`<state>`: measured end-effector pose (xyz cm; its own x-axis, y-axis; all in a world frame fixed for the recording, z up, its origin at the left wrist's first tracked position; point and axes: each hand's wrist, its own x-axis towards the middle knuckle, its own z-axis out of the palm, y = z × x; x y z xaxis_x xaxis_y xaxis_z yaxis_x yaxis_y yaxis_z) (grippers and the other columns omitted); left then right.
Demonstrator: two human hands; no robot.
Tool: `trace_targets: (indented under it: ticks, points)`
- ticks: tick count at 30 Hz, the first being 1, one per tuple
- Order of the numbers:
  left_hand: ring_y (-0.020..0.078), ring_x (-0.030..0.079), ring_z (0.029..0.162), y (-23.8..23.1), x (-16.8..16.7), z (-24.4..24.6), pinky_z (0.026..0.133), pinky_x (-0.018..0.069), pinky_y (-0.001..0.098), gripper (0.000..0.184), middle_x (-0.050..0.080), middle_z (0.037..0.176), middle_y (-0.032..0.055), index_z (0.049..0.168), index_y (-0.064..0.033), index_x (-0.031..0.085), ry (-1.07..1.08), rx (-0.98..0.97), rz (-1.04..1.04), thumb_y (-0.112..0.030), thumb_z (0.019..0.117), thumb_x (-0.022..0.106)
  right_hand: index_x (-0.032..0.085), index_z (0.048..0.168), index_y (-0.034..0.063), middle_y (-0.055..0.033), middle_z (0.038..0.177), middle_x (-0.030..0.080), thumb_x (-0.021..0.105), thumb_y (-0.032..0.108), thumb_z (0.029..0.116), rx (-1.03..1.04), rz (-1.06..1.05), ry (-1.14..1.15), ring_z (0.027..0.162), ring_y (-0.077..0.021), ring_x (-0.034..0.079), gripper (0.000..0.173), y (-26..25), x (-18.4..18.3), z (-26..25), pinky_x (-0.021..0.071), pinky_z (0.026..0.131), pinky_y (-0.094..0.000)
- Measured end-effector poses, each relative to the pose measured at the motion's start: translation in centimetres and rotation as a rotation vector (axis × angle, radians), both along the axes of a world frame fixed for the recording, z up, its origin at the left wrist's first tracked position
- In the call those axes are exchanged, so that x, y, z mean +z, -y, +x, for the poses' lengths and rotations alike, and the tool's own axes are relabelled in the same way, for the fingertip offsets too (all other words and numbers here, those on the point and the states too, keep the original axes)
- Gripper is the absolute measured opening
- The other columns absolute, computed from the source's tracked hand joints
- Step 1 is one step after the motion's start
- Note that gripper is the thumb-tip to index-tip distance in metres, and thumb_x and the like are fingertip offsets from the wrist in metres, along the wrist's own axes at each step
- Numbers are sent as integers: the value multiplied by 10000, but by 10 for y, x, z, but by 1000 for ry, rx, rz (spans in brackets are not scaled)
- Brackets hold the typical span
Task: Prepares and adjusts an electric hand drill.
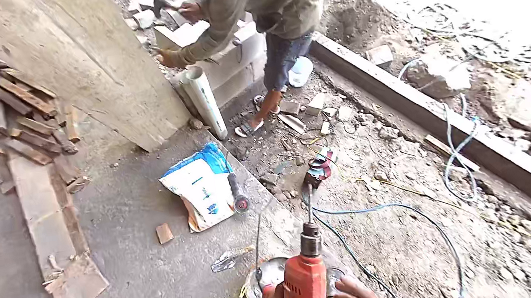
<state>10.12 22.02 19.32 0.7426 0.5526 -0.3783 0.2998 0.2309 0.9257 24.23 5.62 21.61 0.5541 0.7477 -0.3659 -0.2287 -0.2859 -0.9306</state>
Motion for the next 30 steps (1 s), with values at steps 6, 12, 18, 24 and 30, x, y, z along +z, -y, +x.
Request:
trace_targets:
  ticks: [6, 12, 18, 24, 30]
  points:
    - [197, 659, 1153, 78, -37, 18, 1035, 548, 402, 981, 672, 1239, 167, 1355, 41, 547, -98, -206, 18, -400, 583, 960, 436, 1476, -37, -129, 1252, 683, 671, 423, 951, -268, -204, -109, 1071, -189, 705, 736, 17, 8, 18, 613, 918, -394]
    - [286, 564, 1299, 173, -70, -7, 1127, 470, 422, 1049, 563, 1380, 258, 1402, 84, 473, -167, -274, -32, -405, 612, 959, 508, 1402, 14, -103, 1192, 703, 898, 376, 752, -247, -519, -202, 1083, -154, 694, 840, 102, -48, -22, 585, 978, -374]
    - [294, 568, 1316, 195, -115, -26, 1060, 512, 457, 888, 506, 1493, 231, 1547, 40, 333, -289, -97, -297, -590, 956, 541, 550, 1427, 36, -181, 1327, 614, 919, 438, 683, -100, -636, -268, 1198, -245, 621, 922, 179, -116, -57, 528, 1041, -419]
    - [183, 642, 1175, 221, -145, 10, 1022, 535, 354, 827, 647, 1308, 151, 1439, 30, 492, -333, -59, -511, -531, 870, 705, 615, 1340, 69, -132, 1274, 628, 889, 440, 677, -30, -611, -350, 1169, -194, 619, 807, 188, -148, -64, 527, 1022, -373]
    - [166, 669, 1107, 226, -167, -13, 991, 555, 331, 921, 674, 1232, 129, 1421, 20, 479, -368, -40, -564, -432, 719, 869, 616, 1376, 99, -179, 1328, 626, 810, 539, 740, 451, -932, -95, 1199, -326, 630, 797, 158, -149, -53, 528, 1003, -525]
